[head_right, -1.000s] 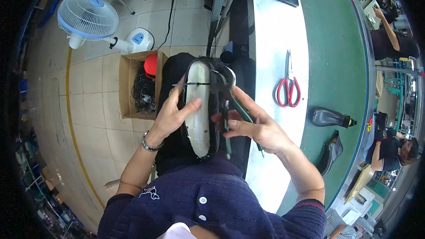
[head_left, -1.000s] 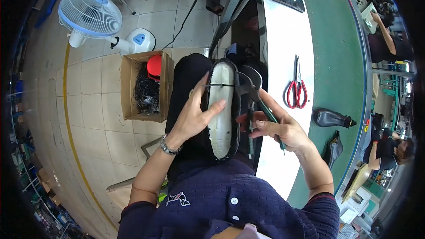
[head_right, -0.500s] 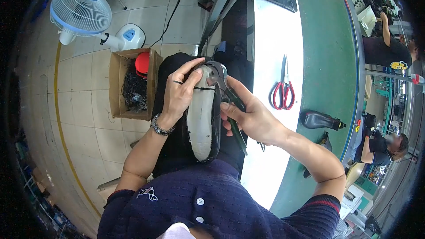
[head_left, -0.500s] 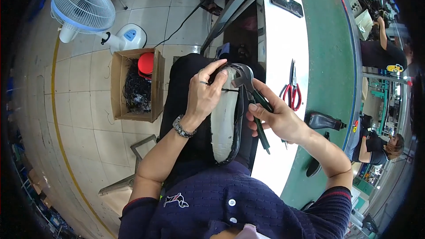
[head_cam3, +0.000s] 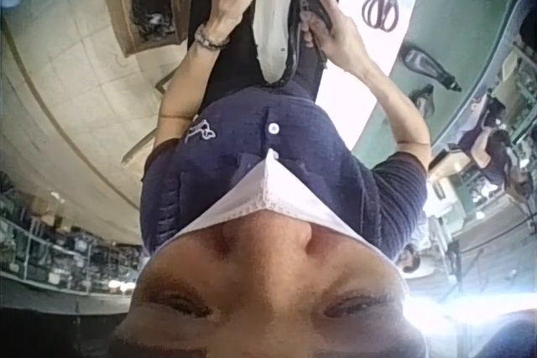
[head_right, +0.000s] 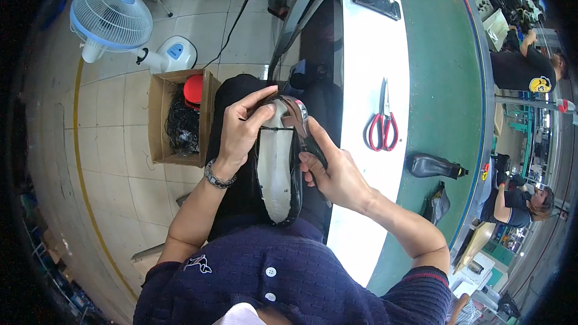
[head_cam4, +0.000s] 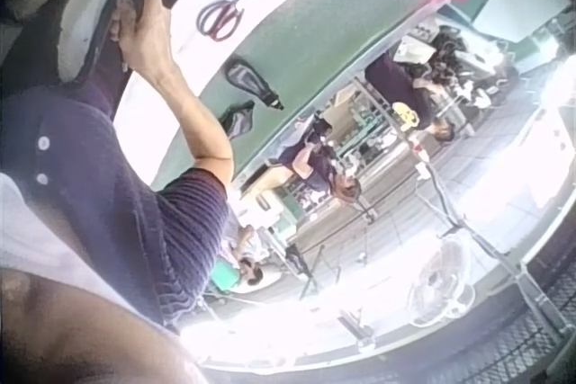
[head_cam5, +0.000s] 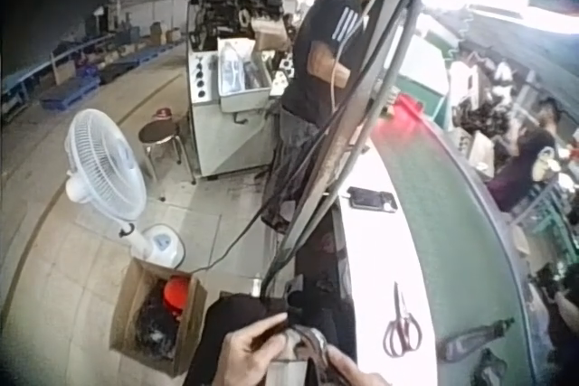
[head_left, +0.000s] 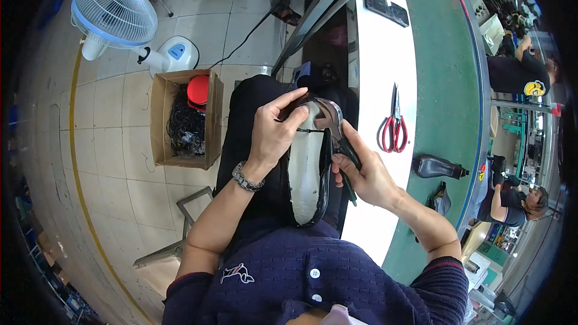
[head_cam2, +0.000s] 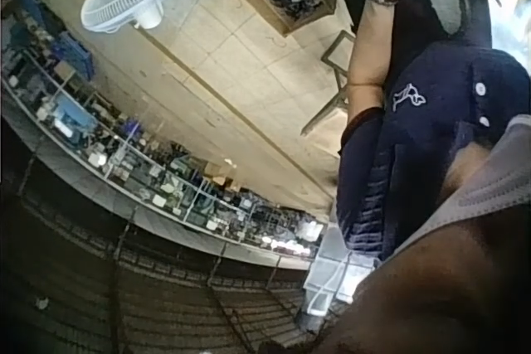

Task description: Finalize the construction of a black leather boot by pulling and trimming the leather over the last and securing the bottom.

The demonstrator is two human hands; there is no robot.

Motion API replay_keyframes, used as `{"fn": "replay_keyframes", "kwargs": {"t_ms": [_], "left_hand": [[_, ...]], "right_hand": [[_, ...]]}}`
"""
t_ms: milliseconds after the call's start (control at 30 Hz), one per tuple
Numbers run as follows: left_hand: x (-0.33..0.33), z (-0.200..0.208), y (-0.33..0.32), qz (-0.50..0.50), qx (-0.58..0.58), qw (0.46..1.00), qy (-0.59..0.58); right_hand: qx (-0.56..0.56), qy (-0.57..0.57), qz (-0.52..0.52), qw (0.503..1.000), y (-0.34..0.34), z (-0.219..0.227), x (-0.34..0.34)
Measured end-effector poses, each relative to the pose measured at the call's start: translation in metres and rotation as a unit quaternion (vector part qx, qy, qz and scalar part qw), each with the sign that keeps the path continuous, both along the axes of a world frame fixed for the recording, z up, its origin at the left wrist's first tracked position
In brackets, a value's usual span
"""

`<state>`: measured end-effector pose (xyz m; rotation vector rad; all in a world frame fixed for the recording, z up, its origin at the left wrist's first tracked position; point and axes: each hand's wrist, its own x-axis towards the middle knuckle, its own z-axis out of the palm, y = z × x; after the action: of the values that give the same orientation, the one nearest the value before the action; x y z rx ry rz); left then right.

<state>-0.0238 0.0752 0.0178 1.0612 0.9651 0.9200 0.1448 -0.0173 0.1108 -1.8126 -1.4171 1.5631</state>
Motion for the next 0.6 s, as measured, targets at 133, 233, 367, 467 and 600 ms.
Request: {"fn": "replay_keyframes", "kwargs": {"t_ms": [133,233,367,467,600], "left_hand": [[0.003,0.006,0.000,0.023,-0.106,0.990,-0.085],[0.005,0.009,0.001,0.043,-0.125,0.986,-0.100],[0.004,-0.004,0.004,0.024,-0.033,0.999,-0.024],[0.002,0.001,0.005,0.017,0.037,0.997,0.060],[-0.006,-0.001,0.004,0.006,0.075,0.994,0.075]], "right_hand": [[-0.035,-0.031,0.059,0.997,0.012,0.024,0.006],[-0.059,-0.097,0.110,0.987,0.019,0.031,0.012],[-0.061,-0.076,0.115,0.989,0.029,0.040,0.020],[0.041,-0.230,0.201,0.951,0.033,0.063,0.017],[0.301,-0.221,0.031,0.927,0.033,0.043,-0.011]]}}
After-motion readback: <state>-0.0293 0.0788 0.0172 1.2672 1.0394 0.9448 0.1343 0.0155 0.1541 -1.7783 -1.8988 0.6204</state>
